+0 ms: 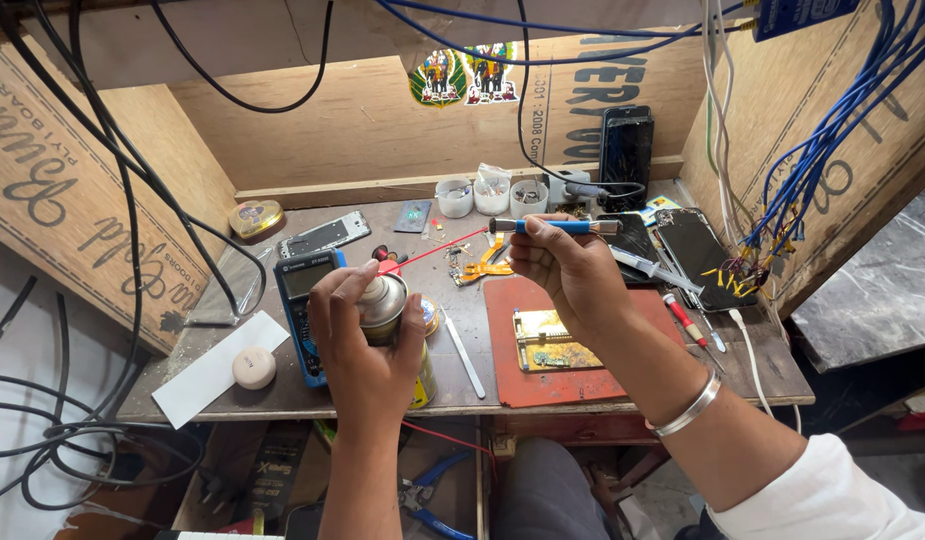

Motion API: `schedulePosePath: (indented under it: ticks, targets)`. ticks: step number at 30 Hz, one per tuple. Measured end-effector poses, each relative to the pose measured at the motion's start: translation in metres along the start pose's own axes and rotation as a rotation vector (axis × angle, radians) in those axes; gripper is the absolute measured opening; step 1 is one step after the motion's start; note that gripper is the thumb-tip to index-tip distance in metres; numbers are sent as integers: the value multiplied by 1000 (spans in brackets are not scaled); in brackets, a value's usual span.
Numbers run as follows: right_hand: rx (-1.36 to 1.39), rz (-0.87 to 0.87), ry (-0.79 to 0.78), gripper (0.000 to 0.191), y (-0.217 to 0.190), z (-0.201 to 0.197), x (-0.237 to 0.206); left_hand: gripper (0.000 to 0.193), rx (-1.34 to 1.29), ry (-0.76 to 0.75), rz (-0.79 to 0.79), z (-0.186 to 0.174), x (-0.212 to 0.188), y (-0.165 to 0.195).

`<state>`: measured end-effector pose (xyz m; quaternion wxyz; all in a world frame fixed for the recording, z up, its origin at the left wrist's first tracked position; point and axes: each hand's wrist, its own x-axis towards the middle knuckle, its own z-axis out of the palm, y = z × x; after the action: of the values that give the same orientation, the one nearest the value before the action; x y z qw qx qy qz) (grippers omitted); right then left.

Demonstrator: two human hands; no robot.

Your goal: The person sits at a repair workbench and solders components on a small green circuit board held in a metal jig, using a soldering iron in one hand and tweezers in the other. They reposition the board, work on different points, and finally lift the board from the holder.

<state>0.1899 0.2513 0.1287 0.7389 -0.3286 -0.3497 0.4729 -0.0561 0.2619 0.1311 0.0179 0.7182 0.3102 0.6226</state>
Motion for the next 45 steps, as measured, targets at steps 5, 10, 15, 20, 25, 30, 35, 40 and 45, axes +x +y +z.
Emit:
schedulePosePath:
  ticks: [5,10,15,20,25,30,35,40,45]
  targets:
    - [6,0,1,24,1,-1,0,46,8,-2,-3,0,-1,-1]
    - [36,-4,-11,23,-1,-2,-1,46,-18,-2,-17,1,0,0]
    - [31,-15,-37,23,-1,-3,0,45,-10,-5,-6,2,-1,0]
    - [21,-12,-43,23,1,-4,0,46,-17,2,16,2,-2,-1]
    - [28,3,-14,22,1,-3,0,45,-37,-2,19,2,-3,-1]
    - [67,0,-111,21,0,-11,-5,46,-4,-35,58,-3,-7,-2]
    - [-6,-4,-32,21,-7,-40,-29,48,69,-27,97,-11,-10,5]
    - [-260,-144,24,20,4,-77,-74,41,104,100,217,-14,-13,23]
    - [-839,-267,-13,15,25,-109,-110,25,-165,-125,283,27,-40,43]
